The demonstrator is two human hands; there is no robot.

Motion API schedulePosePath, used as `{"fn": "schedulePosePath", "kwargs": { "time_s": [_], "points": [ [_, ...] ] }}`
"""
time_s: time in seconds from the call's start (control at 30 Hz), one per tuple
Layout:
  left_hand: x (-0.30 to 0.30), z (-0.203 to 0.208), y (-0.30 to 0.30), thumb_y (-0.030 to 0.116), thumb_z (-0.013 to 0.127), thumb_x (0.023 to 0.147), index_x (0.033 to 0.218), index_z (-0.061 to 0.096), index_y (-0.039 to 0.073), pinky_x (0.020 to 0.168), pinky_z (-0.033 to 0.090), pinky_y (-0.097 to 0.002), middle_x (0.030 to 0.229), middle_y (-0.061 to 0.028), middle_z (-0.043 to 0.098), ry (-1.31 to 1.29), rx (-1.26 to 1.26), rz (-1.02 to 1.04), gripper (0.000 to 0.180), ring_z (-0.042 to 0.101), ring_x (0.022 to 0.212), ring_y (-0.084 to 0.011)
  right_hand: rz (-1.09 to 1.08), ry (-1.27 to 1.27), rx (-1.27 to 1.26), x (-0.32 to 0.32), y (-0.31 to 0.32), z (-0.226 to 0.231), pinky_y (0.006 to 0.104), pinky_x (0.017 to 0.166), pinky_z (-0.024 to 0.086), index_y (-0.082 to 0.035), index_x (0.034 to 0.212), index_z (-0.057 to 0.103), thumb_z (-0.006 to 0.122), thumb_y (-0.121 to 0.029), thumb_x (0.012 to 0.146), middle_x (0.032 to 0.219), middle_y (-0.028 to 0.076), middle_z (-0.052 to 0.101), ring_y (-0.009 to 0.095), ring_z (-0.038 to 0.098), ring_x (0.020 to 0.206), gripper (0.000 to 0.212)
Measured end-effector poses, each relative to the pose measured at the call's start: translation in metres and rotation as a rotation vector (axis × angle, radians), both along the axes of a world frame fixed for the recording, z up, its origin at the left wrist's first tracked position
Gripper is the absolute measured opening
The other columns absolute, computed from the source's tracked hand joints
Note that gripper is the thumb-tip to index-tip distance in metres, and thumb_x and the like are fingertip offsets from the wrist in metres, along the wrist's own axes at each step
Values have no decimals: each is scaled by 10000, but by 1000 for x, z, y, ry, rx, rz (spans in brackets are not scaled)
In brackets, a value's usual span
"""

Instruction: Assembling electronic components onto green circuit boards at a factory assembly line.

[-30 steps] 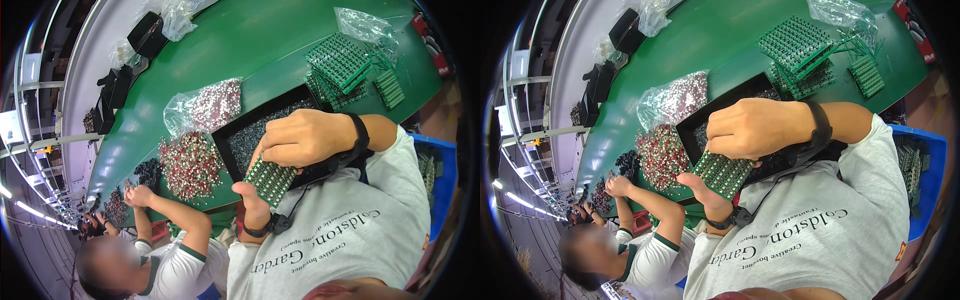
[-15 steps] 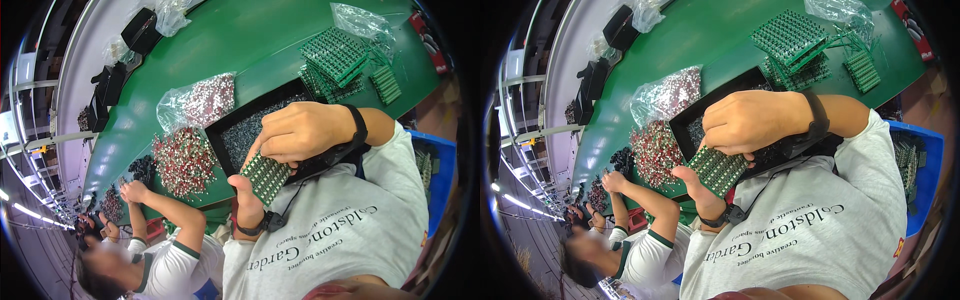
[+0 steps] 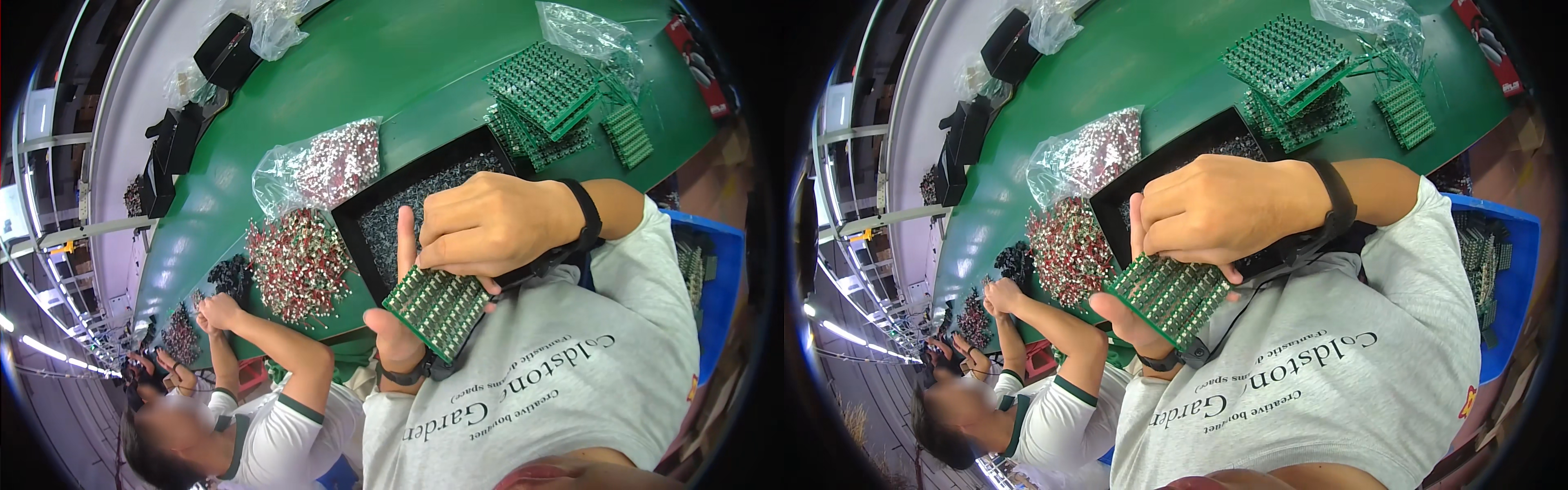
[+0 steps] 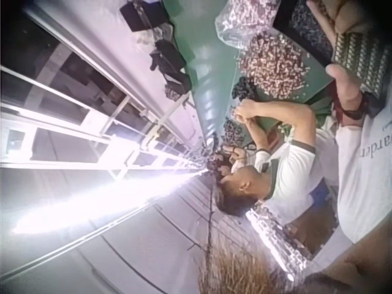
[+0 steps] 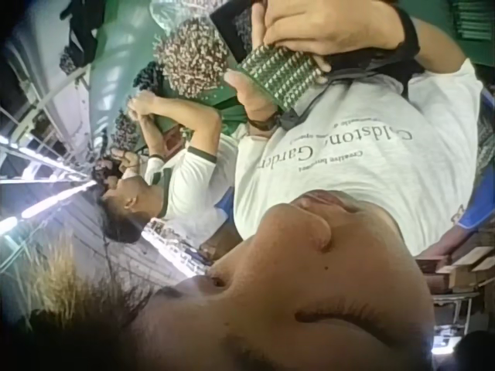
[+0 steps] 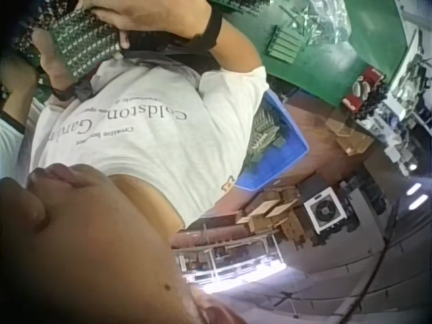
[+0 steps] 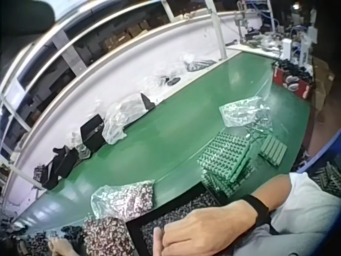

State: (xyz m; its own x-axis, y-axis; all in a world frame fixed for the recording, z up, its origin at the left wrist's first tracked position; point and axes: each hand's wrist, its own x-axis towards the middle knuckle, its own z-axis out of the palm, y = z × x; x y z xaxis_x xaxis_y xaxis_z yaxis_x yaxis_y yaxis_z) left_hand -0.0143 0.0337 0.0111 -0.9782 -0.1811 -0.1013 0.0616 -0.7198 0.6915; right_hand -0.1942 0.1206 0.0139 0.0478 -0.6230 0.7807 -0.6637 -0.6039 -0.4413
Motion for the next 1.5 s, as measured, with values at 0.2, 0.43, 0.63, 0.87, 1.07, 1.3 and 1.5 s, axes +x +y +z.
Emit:
{"fn": "schedulePosePath", "kwargs": {
  "time_s": [0.2, 0.43, 0.63, 0.87, 1.07, 1.3, 1.5],
  "points": [
    [3, 15, 8, 896, 481, 744, 1584, 40, 118, 657, 633, -530, 1180, -333, 551, -148, -268, 35, 1226, 644, 868, -507, 41, -32, 4, -4, 2, 10, 329, 486, 490, -2, 914, 675, 743, -23, 741, 785, 69, 612, 237, 598, 637, 187],
    [2, -9, -5, 827, 435, 840, 1524, 186, 13, 690, 620, -415, 1186, -271, 562, -76, 12, 20, 1092, 674, 890, -378, 11, -53, -52, -10, 6, 11, 331, 482, 488, -12, 903, 679, 752, -25, 730, 801, 66, 614, 232, 605, 647, 189],
    [1, -6, -1, 852, 396, 838, 1439, 290, -21, 734, 612, -385, 1095, -260, 604, -75, -83, -38, 1065, 675, 912, -346, -86, 38, 100, -11, 4, 10, 332, 544, 519, -23, 921, 701, 760, -50, 745, 849, 60, 649, 232, 627, 724, 188],
    [6, -7, 4, 878, 252, 847, 1355, 405, -50, 650, 629, -424, 1097, -304, 608, -163, -254, -66, 1069, 670, 906, -407, 23, -27, 95, -8, 2, 4, 349, 585, 524, -2, 898, 688, 743, -35, 768, 896, 73, 684, 249, 623, 728, 145],
    [1, -6, 6, 840, 284, 876, 1375, 377, -46, 633, 628, -415, 1088, -289, 608, -156, -238, 30, 1021, 677, 839, -403, 84, -131, 142, -11, 6, 7, 349, 597, 516, -16, 892, 685, 741, -41, 751, 837, 66, 658, 254, 614, 711, 154],
    [0, -5, 7, 827, 303, 880, 1384, 372, -37, 595, 623, -430, 1104, -279, 604, -158, -253, 24, 1003, 681, 822, -396, -8, -66, 120, -10, 4, 6, 346, 596, 510, -32, 894, 674, 757, -60, 745, 845, 63, 635, 256, 616, 730, 173],
    [2, -7, 4, 845, 313, 862, 1374, 378, -46, 652, 618, -424, 1128, -268, 597, -200, -298, -58, 1030, 678, 871, -387, 27, -76, 63, -4, 0, 1, 350, 612, 513, -23, 896, 662, 764, -47, 755, 828, 70, 631, 259, 610, 716, 176]
  ]
}}
